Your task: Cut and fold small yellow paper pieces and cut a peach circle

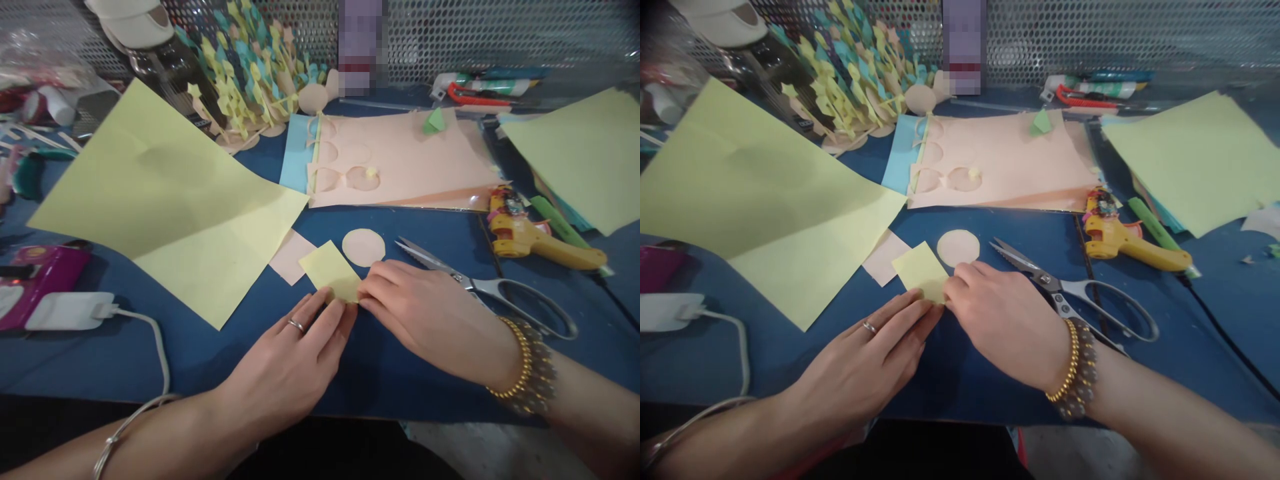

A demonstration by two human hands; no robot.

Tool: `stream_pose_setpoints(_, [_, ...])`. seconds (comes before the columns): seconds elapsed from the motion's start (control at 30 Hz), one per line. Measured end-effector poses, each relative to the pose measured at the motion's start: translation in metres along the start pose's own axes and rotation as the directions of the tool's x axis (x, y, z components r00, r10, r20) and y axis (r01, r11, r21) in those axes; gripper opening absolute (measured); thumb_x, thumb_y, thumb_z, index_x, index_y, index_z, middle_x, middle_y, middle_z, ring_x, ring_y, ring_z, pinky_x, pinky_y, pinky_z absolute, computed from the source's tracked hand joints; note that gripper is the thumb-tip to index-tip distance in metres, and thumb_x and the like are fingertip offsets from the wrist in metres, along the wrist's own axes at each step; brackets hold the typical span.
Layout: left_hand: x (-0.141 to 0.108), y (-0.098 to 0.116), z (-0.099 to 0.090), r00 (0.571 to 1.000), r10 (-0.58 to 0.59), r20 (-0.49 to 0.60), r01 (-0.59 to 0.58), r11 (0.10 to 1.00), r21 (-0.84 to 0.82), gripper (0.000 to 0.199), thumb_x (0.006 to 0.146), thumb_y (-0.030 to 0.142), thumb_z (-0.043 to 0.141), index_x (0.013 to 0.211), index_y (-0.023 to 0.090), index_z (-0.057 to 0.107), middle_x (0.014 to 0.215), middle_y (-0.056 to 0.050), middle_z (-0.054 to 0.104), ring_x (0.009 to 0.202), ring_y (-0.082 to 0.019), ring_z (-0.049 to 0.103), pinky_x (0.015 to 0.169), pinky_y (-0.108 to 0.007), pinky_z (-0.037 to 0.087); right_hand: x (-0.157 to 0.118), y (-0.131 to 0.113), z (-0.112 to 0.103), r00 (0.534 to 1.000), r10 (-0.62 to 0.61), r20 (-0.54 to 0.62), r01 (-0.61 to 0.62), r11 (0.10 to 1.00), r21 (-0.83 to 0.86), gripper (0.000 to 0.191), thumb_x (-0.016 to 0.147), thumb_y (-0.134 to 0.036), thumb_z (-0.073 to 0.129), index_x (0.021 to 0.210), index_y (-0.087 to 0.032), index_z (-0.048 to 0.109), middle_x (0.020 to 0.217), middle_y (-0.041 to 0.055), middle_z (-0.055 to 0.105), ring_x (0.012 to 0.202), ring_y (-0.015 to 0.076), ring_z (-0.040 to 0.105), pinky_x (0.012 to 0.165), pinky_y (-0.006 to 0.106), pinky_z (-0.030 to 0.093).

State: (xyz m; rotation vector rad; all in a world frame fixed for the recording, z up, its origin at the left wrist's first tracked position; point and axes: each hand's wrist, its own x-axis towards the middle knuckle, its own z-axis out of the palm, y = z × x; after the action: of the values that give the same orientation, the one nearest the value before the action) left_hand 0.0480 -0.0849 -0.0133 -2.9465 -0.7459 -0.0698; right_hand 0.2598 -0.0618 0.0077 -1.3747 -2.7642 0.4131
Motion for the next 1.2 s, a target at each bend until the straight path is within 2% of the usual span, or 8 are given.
stream_pose_setpoints(0.33, [0.0016,0.0027,-0.0032,1.000,-0.008,0.013,0.008,0.999,0.031,0.037,0.090,0.013,0.041,0.123,0.002,0.053,0.128,-0.019,0.057,0.121,-0.028,0.052,0.101,-0.038,0.047,-0.0008,0.0002,0.0012,1.000,0.019,-0.012,-0.018,0.999,0.030,0.013,0.090,-0.015,0.048,0.087,-0.018,0.060,0.085,0.0021,0.057,0.076,0.0184,0.055,0.056,0.029,0.036])
stream_pose_setpoints(0.57, [0.0040,0.0015,-0.0043,0.999,0.010,0.047,-0.014,0.997,0.078,0.037,0.089,0.012,0.039,0.121,0.002,0.056,0.125,-0.019,0.058,0.121,-0.028,0.051,0.096,-0.036,0.050,-0.0008,0.0007,0.0033,0.999,0.017,-0.051,-0.013,0.997,0.073,0.020,0.095,-0.021,0.042,0.087,-0.017,0.060,0.085,0.0036,0.057,0.078,0.0189,0.055,0.064,0.031,0.042])
stream_pose_setpoints(0.77, [0.0025,0.0006,-0.0062,0.994,0.032,0.109,-0.043,0.994,0.096,0.032,0.090,0.018,0.040,0.108,0.007,0.064,0.127,-0.016,0.057,0.123,-0.030,0.048,0.096,-0.037,0.048,0.0005,0.0034,0.0049,0.992,-0.074,-0.099,0.081,0.995,0.065,0.014,0.093,-0.017,0.046,0.088,-0.016,0.059,0.086,0.0038,0.057,0.080,0.0185,0.055,0.069,0.031,0.045])
stream_pose_setpoints(0.93, [0.0012,0.0042,-0.0052,0.997,0.054,0.047,-0.061,0.984,0.167,0.031,0.090,0.018,0.040,0.105,0.009,0.066,0.126,-0.015,0.057,0.119,-0.029,0.048,0.091,-0.037,0.049,0.0005,0.0028,0.0068,0.985,-0.132,-0.111,0.131,0.991,-0.011,0.014,0.092,-0.015,0.047,0.085,-0.015,0.059,0.085,0.0042,0.058,0.081,0.0186,0.055,0.071,0.031,0.046])
stream_pose_setpoints(1.0, [0.0016,0.0050,-0.0042,1.000,0.020,0.009,-0.021,0.988,0.156,0.030,0.091,0.018,0.039,0.102,0.011,0.066,0.121,-0.014,0.060,0.115,-0.027,0.051,0.084,-0.035,0.051,0.0006,0.0022,0.0075,0.983,-0.139,-0.123,0.135,0.990,-0.040,0.014,0.092,-0.016,0.047,0.085,-0.015,0.059,0.084,0.0044,0.058,0.081,0.0184,0.056,0.072,0.031,0.046])
stream_pose_setpoints(1.1, [0.0042,0.0033,-0.0039,0.986,-0.160,-0.037,0.161,0.987,0.022,0.031,0.093,0.022,0.038,0.111,0.015,0.062,0.113,-0.010,0.062,0.094,-0.021,0.061,0.071,-0.032,0.052,0.0003,-0.0003,0.0078,0.983,-0.127,-0.132,0.117,0.990,-0.078,0.015,0.093,-0.018,0.048,0.085,-0.015,0.060,0.084,0.0044,0.060,0.080,0.0177,0.057,0.072,0.030,0.045])
stream_pose_setpoints(1.17, [0.0071,0.0008,-0.0054,0.961,-0.276,-0.002,0.275,0.957,-0.095,0.030,0.094,0.025,0.037,0.115,0.020,0.059,0.105,-0.005,0.062,0.080,-0.017,0.063,0.064,-0.030,0.051,-0.0008,-0.0034,0.0080,0.986,-0.106,-0.131,0.092,0.990,-0.107,0.016,0.093,-0.018,0.047,0.085,-0.015,0.061,0.084,0.0044,0.060,0.080,0.0176,0.058,0.072,0.030,0.045])
stream_pose_setpoints(1.2, [0.0087,-0.0004,-0.0064,0.950,-0.312,0.012,0.311,0.942,-0.130,0.029,0.095,0.026,0.037,0.112,0.020,0.060,0.102,-0.004,0.062,0.081,-0.018,0.064,0.064,-0.030,0.051,-0.0017,-0.0052,0.0082,0.987,-0.092,-0.133,0.076,0.990,-0.121,0.016,0.093,-0.018,0.047,0.086,-0.015,0.061,0.085,0.0045,0.060,0.081,0.0176,0.058,0.073,0.030,0.045])
